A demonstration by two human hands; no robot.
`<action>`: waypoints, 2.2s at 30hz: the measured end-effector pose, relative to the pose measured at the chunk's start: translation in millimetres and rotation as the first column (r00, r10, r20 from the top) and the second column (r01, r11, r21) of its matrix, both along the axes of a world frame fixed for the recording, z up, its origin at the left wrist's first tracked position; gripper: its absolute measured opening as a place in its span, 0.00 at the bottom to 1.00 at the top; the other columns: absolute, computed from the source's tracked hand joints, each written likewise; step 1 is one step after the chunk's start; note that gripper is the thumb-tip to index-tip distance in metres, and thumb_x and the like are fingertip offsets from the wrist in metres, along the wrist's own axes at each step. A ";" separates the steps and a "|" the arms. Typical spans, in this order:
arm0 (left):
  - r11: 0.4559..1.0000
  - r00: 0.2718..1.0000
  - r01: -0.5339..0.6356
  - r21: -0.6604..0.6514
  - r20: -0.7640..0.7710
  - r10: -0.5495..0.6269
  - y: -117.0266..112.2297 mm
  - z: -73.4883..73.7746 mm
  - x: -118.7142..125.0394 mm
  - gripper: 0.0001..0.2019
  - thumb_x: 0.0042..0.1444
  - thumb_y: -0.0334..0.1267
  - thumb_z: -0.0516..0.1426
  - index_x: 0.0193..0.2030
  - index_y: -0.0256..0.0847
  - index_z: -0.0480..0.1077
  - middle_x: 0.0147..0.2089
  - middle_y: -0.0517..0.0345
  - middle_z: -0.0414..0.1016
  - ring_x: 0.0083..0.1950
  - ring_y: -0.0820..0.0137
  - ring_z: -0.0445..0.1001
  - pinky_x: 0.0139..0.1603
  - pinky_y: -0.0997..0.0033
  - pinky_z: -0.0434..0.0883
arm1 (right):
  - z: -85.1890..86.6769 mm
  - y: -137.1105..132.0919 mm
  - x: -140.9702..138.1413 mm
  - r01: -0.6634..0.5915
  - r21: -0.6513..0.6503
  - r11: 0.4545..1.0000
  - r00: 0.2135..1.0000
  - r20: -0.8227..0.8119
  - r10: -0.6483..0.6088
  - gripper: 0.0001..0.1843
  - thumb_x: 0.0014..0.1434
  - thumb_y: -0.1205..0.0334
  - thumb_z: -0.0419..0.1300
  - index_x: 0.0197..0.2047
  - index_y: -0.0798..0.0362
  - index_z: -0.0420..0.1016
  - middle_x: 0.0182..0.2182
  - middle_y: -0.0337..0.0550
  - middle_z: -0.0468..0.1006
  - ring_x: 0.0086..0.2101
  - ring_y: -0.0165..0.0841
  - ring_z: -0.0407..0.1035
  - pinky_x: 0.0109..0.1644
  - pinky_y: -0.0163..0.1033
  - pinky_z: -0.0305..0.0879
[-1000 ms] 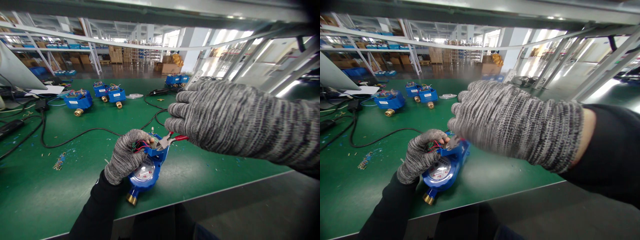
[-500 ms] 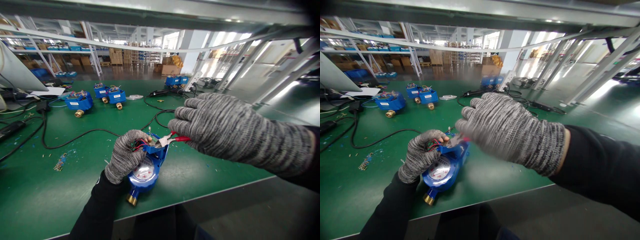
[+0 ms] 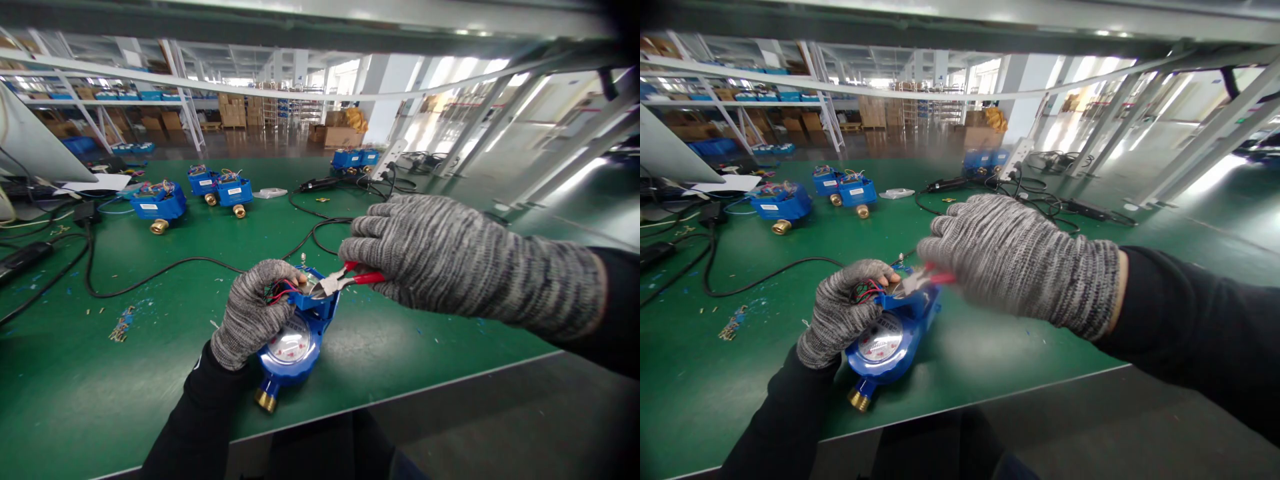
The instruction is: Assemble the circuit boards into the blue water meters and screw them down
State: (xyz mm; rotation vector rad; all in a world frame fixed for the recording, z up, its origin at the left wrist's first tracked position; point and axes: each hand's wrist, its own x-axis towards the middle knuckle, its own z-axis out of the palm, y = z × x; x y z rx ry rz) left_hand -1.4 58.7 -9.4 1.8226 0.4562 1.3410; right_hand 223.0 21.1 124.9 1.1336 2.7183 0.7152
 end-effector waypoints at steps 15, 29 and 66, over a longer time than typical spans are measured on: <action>0.999 0.999 -0.038 -0.004 0.010 0.038 -0.2 -1.8 -0.5 0.10 0.50 0.33 0.63 0.40 0.41 0.73 0.41 0.52 0.77 0.45 0.63 0.76 0.50 0.57 0.74 | -12.0 -16.5 -5.9 0.185 -0.043 0.982 0.972 -0.139 -0.189 0.14 0.53 0.59 0.57 0.42 0.52 0.75 0.35 0.47 0.75 0.34 0.38 0.68 0.35 0.38 0.55; 0.999 0.999 -0.046 -0.006 0.015 0.046 0.3 -2.8 -0.4 0.11 0.49 0.33 0.63 0.41 0.42 0.73 0.42 0.52 0.77 0.45 0.63 0.76 0.51 0.56 0.73 | -16.7 -16.6 -6.5 0.221 -0.084 0.972 0.964 -0.136 -0.231 0.14 0.51 0.62 0.57 0.41 0.50 0.76 0.35 0.46 0.76 0.33 0.39 0.70 0.34 0.38 0.57; 0.993 0.992 -0.088 -0.083 0.085 0.095 0.5 0.6 2.6 0.11 0.47 0.27 0.63 0.39 0.40 0.73 0.41 0.55 0.79 0.44 0.66 0.77 0.47 0.66 0.75 | -60.6 -27.6 -15.7 0.241 0.350 0.905 0.933 -0.339 -0.117 0.10 0.57 0.63 0.54 0.37 0.54 0.76 0.31 0.50 0.76 0.30 0.42 0.68 0.31 0.42 0.55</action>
